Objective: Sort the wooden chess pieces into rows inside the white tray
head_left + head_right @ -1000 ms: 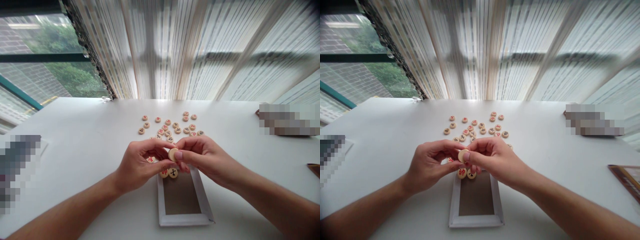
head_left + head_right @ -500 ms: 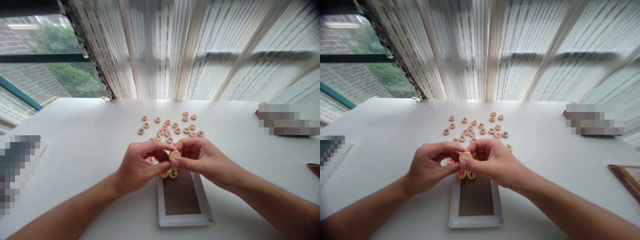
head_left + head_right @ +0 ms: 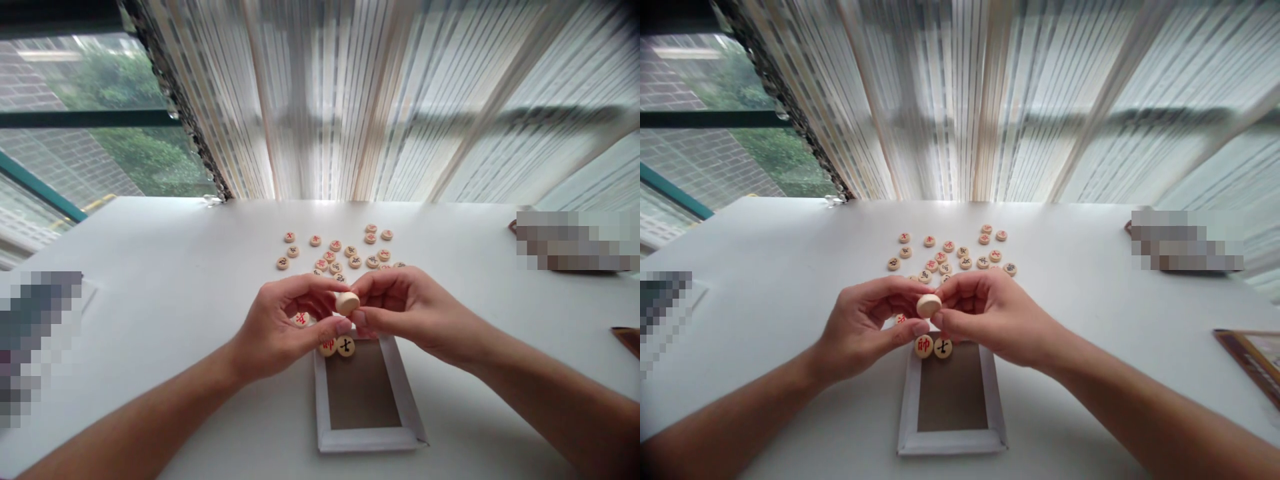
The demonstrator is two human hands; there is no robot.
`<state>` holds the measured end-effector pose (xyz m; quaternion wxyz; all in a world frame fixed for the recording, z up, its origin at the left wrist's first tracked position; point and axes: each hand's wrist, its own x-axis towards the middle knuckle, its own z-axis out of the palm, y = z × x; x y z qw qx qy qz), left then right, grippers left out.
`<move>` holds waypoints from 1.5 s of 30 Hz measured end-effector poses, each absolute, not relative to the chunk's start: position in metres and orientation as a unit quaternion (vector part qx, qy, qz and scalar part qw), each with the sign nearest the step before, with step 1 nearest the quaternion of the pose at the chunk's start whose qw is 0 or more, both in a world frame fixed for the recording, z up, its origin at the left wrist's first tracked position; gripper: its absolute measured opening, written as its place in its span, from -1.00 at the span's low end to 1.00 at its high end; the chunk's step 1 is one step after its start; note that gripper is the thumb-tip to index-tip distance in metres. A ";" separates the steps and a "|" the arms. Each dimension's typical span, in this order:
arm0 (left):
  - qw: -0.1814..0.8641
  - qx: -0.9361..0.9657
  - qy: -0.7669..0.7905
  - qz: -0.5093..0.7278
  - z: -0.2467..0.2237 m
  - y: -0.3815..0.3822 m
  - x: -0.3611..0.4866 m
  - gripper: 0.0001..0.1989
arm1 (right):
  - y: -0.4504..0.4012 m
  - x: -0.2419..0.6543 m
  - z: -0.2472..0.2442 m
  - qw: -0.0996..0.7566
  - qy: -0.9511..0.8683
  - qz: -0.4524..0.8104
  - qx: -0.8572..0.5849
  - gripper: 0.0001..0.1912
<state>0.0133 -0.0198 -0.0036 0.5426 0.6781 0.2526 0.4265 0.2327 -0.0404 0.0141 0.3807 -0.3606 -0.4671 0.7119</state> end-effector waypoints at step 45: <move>0.147 0.858 0.211 0.445 -0.015 -0.006 0.005 -0.70 | -0.047 0.234 0.014 0.140 -0.879 0.242 -0.386 -0.94</move>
